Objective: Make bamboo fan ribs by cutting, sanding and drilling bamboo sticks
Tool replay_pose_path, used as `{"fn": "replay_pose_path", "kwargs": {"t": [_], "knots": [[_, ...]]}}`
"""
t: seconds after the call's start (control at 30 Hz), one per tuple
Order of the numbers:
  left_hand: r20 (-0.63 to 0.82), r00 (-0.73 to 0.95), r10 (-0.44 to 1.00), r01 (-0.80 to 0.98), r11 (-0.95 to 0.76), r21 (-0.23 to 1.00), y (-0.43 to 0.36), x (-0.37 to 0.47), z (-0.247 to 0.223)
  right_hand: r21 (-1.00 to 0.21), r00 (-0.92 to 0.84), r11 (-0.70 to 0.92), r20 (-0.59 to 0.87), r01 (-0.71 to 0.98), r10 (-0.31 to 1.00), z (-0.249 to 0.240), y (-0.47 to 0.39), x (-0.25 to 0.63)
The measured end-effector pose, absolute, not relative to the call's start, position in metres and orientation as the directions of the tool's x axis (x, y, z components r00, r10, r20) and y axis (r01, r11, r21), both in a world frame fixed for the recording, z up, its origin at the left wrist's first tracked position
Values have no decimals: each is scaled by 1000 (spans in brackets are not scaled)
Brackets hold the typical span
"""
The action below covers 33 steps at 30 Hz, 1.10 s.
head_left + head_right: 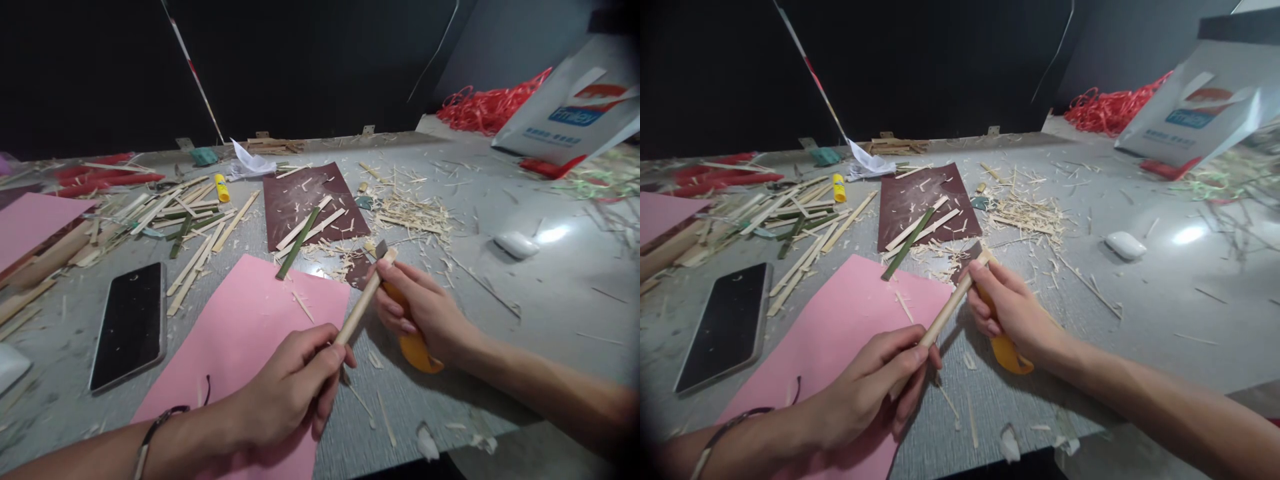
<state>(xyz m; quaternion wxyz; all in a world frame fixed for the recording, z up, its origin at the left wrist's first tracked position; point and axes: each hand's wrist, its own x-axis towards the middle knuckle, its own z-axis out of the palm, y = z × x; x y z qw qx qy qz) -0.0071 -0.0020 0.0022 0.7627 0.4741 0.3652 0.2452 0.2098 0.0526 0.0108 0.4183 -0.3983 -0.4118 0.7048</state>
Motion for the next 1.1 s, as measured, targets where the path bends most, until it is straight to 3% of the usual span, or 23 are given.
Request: {"fn": "replay_pose_path", "kwargs": {"t": [0.27, 0.4, 0.53, 0.67, 0.77, 1.0, 1.1], "knots": [[-325, 607, 725, -126, 491, 862, -5, -4, -2, -946, -582, -322, -274, 22, 766, 8, 30, 203], [-289, 613, 735, -203, 500, 842, -3, -7, -5, -870, -549, -467, -315, -159, 774, 13, 33, 205], [-299, 587, 753, -234, 511, 827, -1, -8, -4, -831, -485, -465, -284, -306, 827, 19, 44, 214], [-286, 586, 758, -231, 494, 838, -2, -6, -4, -823, -727, -561, -329, -92, 602, 20, 44, 217], [-276, 594, 756, -205, 474, 856, -3, -5, -3, -768, -804, -635, -431, 88, 410, 15, 38, 214], [-207, 552, 807, -44, 276, 960, -1, -4, 7, -692, -804, -708, -497, 140, 326, 10, 34, 211], [-303, 565, 767, 16, 357, 934, -1, -5, 3, -683, -809, -714, -502, 154, 306, 12, 35, 212]]}}
